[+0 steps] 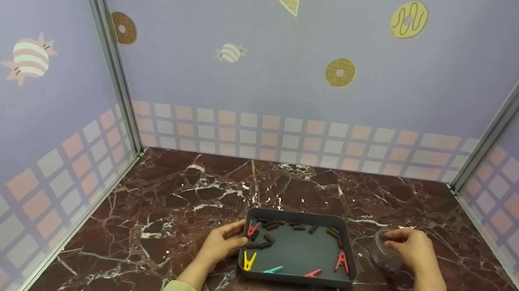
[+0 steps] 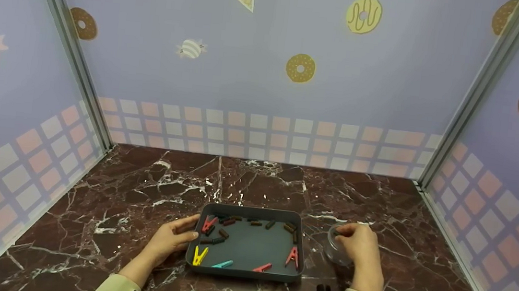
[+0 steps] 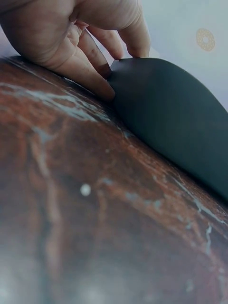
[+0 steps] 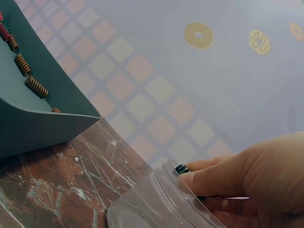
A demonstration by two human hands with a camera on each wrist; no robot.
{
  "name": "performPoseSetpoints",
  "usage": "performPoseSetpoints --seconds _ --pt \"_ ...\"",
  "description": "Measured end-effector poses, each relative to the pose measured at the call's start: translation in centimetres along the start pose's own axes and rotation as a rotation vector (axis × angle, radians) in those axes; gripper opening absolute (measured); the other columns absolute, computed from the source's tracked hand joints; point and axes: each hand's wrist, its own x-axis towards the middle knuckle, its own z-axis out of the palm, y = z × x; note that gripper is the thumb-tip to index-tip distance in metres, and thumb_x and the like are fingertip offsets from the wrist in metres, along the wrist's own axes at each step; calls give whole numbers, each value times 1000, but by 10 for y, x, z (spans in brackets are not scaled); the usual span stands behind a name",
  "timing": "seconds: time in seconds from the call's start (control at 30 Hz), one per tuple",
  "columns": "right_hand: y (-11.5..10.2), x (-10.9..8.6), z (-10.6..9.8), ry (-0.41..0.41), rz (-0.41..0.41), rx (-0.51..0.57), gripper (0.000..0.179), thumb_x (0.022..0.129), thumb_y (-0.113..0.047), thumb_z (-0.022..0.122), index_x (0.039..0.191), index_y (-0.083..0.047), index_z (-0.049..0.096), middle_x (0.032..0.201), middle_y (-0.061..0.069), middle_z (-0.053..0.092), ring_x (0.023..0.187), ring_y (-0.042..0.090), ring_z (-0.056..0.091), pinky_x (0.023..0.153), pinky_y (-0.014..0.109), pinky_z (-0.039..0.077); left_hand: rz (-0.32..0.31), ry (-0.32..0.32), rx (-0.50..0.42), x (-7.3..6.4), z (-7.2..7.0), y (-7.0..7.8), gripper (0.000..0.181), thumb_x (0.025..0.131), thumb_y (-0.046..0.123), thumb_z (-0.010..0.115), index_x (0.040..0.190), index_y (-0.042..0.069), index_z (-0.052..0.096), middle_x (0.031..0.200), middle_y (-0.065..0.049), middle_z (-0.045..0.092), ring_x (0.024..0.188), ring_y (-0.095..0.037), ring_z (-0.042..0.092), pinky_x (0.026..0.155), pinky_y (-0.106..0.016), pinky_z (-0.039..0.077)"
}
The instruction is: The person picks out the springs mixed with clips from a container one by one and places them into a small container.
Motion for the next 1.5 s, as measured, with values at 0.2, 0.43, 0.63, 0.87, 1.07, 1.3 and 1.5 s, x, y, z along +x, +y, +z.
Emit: performPoseSetpoints --seconds 0.2,0.43,0.63,0.87,1.07,1.3,1.5 --pt "0 0 0 -5 1 -5 23 92 -8 73 113 3 76 118 30 71 100 41 70 77 45 59 -10 6 -4 0 -1 0 59 94 7 70 148 -4 51 149 -31 52 131 -42 61 93 -34 61" --pt "0 0 -1 -29 5 -21 25 94 -11 73 116 1 75 117 29 71 97 40 70 76 46 59 -4 -12 24 -2 0 2 59 96 9 69 150 -4 49 154 -31 46 134 -43 58 90 -35 62" --pt "0 0 -1 -30 3 -18 25 94 -11 72 116 2 75 118 29 71 97 39 70 76 46 59 2 -12 27 -2 0 3 60 95 9 70 150 -4 48 155 -31 45 134 -43 58 89 -35 62" --pt "0 0 -1 -19 -5 -20 24 94 -12 73 114 1 76 119 30 71 98 40 70 76 46 58 7 0 48 -1 -1 2 59 95 10 70 149 -4 50 153 -31 48 131 -42 60 89 -32 61" --pt "-2 -1 -1 -14 -3 -11 24 93 -11 73 113 1 77 118 30 71 97 39 70 76 46 59 7 0 39 -1 -2 2 59 95 10 70 149 -4 50 151 -32 49 126 -39 65 88 -32 62" --pt "-3 -1 -1 -18 -8 2 24 93 -11 73 113 0 77 118 28 72 98 39 71 76 45 59 1 -1 26 -2 -1 4 58 95 9 71 148 -3 51 151 -31 49 130 -41 61 91 -32 61" --pt "-6 -2 0 -34 -9 20 24 94 -13 72 114 -1 76 116 25 73 98 37 71 78 46 59 1 -12 14 -2 0 4 59 96 9 70 149 -3 50 151 -32 50 130 -40 62 91 -32 61"
